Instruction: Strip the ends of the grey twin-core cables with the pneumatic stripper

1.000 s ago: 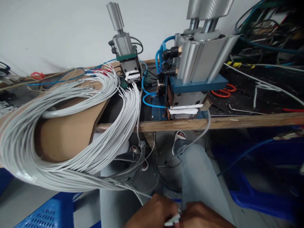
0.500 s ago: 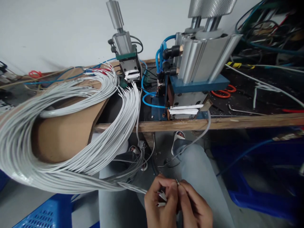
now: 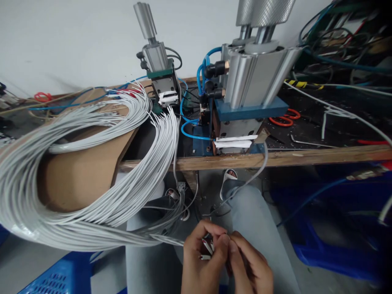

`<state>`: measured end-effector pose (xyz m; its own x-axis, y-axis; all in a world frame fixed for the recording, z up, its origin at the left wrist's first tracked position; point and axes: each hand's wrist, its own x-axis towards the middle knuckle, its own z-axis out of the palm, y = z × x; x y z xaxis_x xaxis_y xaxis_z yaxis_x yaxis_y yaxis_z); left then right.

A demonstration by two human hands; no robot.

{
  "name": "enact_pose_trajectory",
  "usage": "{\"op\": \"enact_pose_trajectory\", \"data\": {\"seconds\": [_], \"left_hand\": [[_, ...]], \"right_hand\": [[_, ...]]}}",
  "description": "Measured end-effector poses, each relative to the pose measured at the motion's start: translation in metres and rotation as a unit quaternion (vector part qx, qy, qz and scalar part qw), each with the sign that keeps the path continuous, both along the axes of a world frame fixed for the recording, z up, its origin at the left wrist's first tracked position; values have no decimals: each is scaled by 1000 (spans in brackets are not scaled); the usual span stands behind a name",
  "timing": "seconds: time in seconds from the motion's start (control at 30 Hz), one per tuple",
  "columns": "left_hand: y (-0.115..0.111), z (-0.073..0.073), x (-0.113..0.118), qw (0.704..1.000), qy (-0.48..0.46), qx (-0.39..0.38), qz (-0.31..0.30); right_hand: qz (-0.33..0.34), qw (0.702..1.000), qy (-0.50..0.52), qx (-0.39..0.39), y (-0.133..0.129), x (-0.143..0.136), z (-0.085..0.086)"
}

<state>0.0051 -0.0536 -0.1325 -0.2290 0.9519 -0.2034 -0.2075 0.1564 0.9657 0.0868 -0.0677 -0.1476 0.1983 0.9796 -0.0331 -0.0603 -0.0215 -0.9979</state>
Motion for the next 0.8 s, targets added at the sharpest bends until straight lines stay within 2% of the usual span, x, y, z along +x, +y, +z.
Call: {"op": "enact_pose_trajectory", "data": {"seconds": [0.23,0.5,0.67,0.8], "left_hand": [[-5,-5,3,999,15,22,23],[4,5,-3,1000,18,-22,-11],[4,6,-1,1000,27,-2,-6],[4,5,-1,1000,21,-16,-4]], "right_hand": [[-6,1000,-2,5,-3,-3,-1],[19,1000,6,10,3,-2,-1],[-14,1000,2,13,2,-5,-5],[29,999,-10,30,5,1,-7]]}}
